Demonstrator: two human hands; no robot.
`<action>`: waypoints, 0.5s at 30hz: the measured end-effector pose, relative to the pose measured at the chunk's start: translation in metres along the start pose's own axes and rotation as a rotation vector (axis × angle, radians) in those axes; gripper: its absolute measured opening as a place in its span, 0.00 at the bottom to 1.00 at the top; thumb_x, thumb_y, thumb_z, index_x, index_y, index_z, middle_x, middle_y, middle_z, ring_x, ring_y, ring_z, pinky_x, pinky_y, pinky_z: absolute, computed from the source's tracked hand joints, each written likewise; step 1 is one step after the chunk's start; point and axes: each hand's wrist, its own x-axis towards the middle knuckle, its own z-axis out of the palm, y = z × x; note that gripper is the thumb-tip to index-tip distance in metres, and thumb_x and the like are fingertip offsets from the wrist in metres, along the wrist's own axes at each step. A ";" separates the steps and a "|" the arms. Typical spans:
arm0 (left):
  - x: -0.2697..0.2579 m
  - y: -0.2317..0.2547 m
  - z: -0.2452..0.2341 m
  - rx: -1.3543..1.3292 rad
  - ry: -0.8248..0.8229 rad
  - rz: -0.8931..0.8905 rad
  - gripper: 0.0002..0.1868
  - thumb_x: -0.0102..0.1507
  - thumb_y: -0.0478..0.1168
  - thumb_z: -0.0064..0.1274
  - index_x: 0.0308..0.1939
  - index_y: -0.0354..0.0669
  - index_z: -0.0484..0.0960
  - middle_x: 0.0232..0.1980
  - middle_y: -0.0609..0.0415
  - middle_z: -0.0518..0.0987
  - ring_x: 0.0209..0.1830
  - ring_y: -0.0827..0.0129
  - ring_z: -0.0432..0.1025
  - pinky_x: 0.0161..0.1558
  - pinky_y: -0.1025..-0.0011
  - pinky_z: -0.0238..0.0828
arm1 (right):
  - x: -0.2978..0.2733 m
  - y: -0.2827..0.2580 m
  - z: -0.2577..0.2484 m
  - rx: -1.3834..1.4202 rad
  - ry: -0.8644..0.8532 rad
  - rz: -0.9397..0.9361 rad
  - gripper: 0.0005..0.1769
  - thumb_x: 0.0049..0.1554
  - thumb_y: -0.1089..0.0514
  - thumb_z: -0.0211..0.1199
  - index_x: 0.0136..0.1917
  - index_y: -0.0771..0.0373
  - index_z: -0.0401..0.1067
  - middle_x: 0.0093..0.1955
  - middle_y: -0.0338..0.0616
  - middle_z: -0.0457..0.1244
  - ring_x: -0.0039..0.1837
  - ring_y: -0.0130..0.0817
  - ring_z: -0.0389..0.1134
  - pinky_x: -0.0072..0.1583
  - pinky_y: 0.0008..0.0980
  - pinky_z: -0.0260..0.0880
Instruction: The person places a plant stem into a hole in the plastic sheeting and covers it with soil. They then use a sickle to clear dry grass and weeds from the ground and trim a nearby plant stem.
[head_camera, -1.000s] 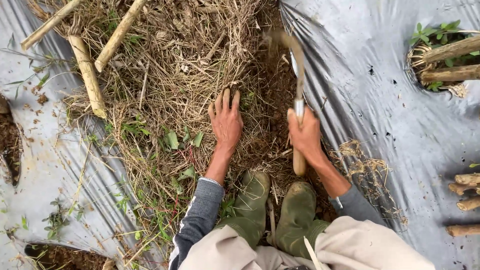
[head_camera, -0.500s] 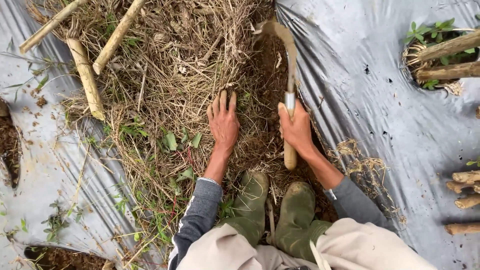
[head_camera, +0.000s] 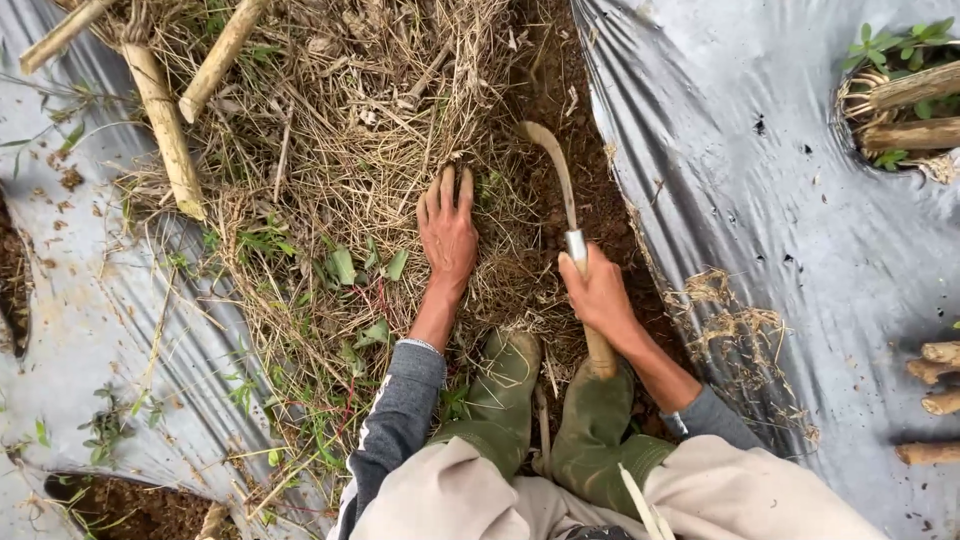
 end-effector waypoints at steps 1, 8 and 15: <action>0.000 0.001 -0.002 0.001 -0.007 0.001 0.39 0.63 0.21 0.41 0.75 0.58 0.66 0.75 0.47 0.67 0.73 0.55 0.61 0.72 0.49 0.55 | -0.008 -0.006 -0.003 -0.053 0.033 -0.006 0.12 0.69 0.55 0.50 0.48 0.66 0.64 0.28 0.43 0.59 0.25 0.31 0.60 0.27 0.26 0.63; 0.011 0.013 -0.041 0.000 -0.051 0.000 0.39 0.63 0.20 0.42 0.76 0.56 0.66 0.75 0.47 0.69 0.73 0.54 0.63 0.74 0.44 0.49 | -0.008 -0.035 -0.019 0.003 0.168 -0.171 0.08 0.69 0.60 0.48 0.48 0.64 0.63 0.27 0.39 0.58 0.25 0.28 0.61 0.28 0.25 0.63; 0.032 0.084 -0.084 -0.039 0.037 0.107 0.46 0.57 0.22 0.51 0.78 0.55 0.61 0.80 0.41 0.55 0.77 0.52 0.55 0.75 0.47 0.44 | -0.042 -0.023 -0.027 0.003 0.111 0.001 0.11 0.68 0.57 0.52 0.47 0.67 0.65 0.25 0.42 0.60 0.24 0.30 0.62 0.26 0.26 0.65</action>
